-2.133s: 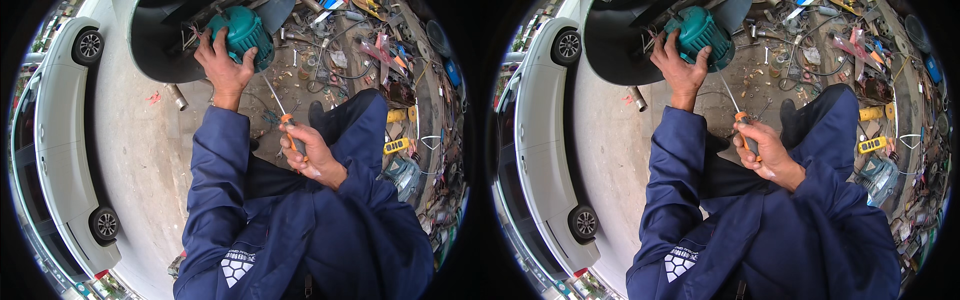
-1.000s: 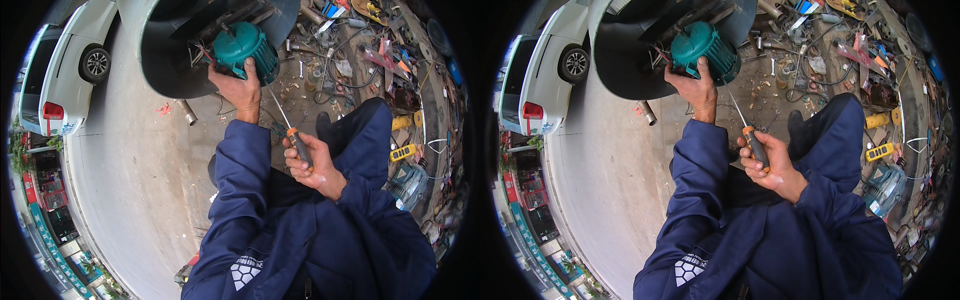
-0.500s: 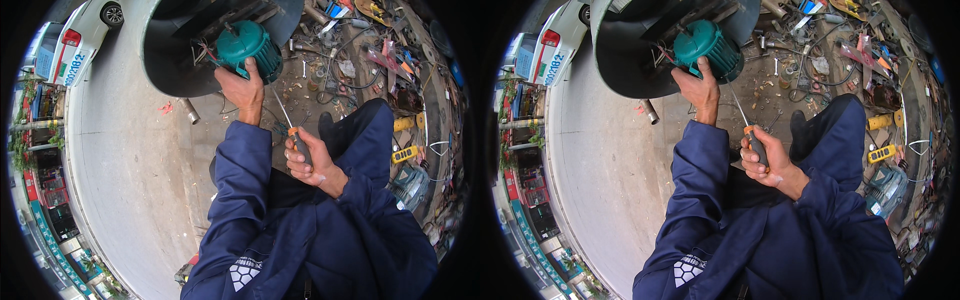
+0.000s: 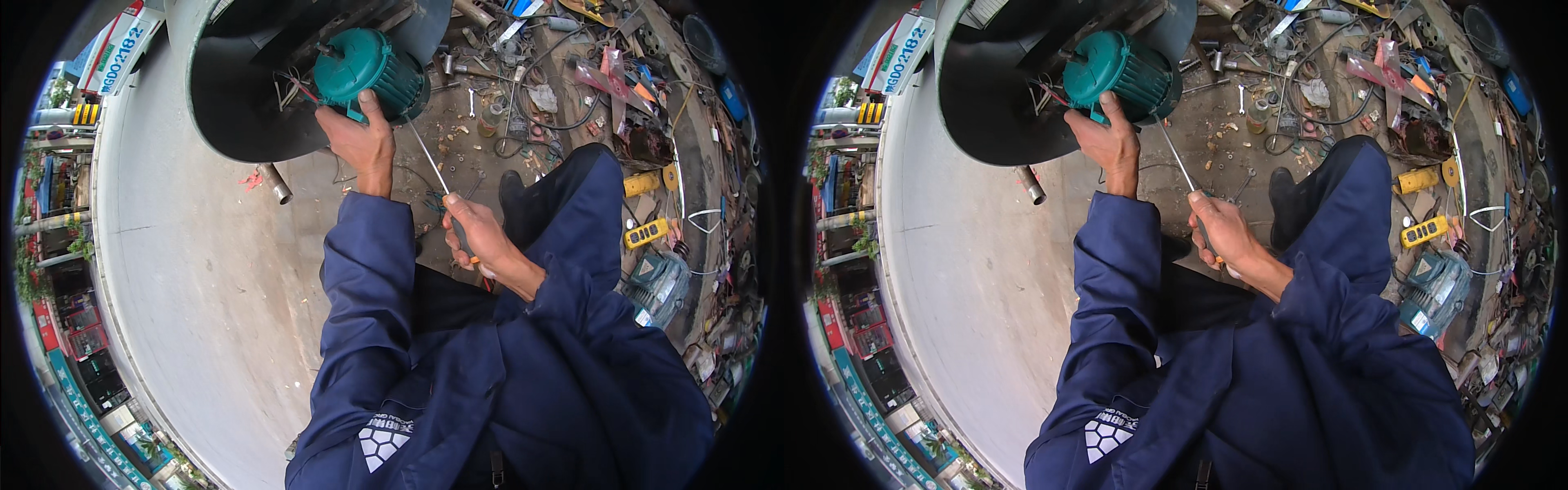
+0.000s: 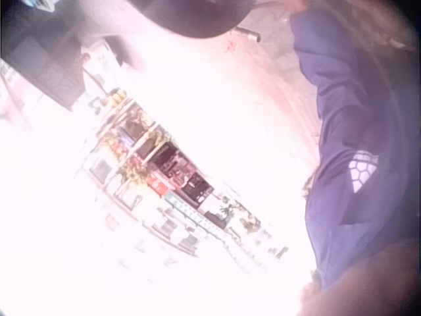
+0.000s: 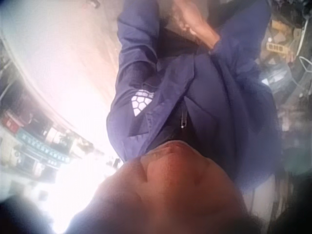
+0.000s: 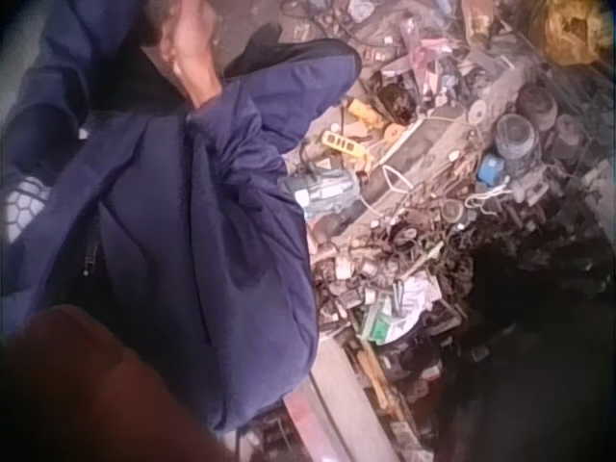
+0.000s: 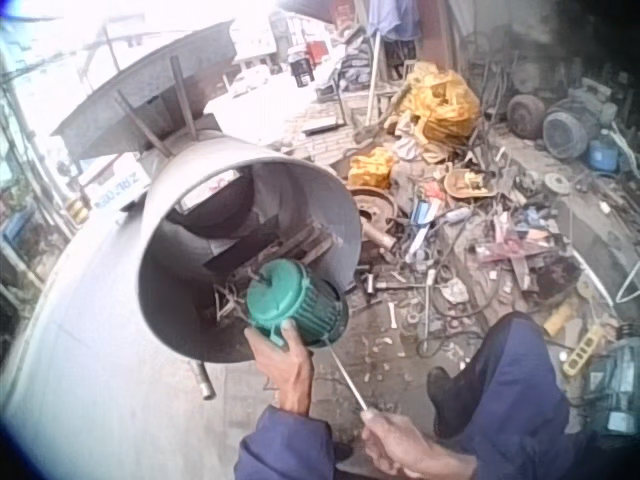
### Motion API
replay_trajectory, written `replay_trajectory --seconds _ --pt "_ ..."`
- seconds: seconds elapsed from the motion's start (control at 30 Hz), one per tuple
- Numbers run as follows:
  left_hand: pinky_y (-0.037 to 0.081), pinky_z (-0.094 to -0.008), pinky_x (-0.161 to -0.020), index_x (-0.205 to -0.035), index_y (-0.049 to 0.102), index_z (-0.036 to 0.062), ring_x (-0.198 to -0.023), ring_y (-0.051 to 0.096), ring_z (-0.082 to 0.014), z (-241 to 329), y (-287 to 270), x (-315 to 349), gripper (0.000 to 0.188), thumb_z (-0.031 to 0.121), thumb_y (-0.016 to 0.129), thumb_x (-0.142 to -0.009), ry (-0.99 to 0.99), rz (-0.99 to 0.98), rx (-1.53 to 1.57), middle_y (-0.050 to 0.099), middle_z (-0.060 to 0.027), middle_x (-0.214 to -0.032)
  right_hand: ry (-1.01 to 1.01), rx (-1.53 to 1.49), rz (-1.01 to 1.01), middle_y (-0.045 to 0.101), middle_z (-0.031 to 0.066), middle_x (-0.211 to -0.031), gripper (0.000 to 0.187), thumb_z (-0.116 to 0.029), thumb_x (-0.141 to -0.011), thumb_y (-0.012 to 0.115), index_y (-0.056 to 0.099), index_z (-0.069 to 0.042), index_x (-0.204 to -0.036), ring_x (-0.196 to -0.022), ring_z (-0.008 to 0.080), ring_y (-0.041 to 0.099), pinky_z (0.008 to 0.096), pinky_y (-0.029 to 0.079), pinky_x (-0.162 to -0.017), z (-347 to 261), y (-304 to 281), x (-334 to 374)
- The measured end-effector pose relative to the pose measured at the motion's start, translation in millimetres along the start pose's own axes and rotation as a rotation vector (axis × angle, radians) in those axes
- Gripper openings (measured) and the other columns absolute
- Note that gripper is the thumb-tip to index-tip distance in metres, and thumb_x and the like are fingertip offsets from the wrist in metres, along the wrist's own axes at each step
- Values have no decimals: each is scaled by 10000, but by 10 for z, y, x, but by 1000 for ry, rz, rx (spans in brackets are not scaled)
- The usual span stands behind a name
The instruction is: The person removes the end caps and internal components from a teal electric motor using a screwdriver and wrench. They loosen screws, pry off covers, and extract parts while holding the motor over a metal container.
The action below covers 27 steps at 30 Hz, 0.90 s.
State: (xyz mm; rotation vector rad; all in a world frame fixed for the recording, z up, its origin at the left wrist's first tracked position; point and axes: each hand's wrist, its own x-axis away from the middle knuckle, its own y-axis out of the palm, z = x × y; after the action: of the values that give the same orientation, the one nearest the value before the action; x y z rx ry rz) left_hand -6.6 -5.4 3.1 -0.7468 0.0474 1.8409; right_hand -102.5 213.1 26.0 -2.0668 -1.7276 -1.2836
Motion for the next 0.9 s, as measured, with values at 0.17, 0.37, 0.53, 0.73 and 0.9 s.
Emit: replay_trajectory --seconds 0.17,0.37,0.53,0.73,0.9 --pt "501 -523 -942 -1175 508 -57 -1037 628 -460 -14 -13 28 773 665 677 -958 -28 -25 -10 600 -277 -1128 -112 122 101 540 51 -659 471 -495 -1093 562 586 -29 -1026 -425 131 468 293 332 -396 -1 -27 28" --pt "502 -523 -930 -1167 504 -60 -1016 628 -466 -17 2 26 768 665 662 -971 -31 -13 -55 597 -276 -1103 173 -803 -163 629 98 -858 315 -291 -1067 581 620 13 -1136 -486 140 525 257 382 -428 -20 -136 87" --pt "501 -532 -927 -1180 497 -72 -1017 627 -472 -7 -16 42 810 691 660 -961 -60 -32 -32 589 -282 -1105 -286 195 182 657 88 -892 300 -230 -1006 699 631 11 -1173 -522 161 578 290 468 -497 101 -198 13" --pt "495 -537 -931 -1181 493 -73 -1028 619 -475 -12 -5 28 807 686 658 -963 -35 -19 -40 582 -285 -1103 -51 -480 1 655 81 -881 327 -289 -1043 665 633 -27 -1235 -611 143 601 253 459 -483 123 -307 -26" --pt "478 -521 -1029 -1232 498 -57 -1146 635 -469 25 -38 21 888 775 615 -946 -123 -70 -30 615 -299 -1197 202 -893 -568 650 97 -936 352 -370 -1086 580 614 -117 -1328 -526 141 524 267 424 -413 61 -364 -22"
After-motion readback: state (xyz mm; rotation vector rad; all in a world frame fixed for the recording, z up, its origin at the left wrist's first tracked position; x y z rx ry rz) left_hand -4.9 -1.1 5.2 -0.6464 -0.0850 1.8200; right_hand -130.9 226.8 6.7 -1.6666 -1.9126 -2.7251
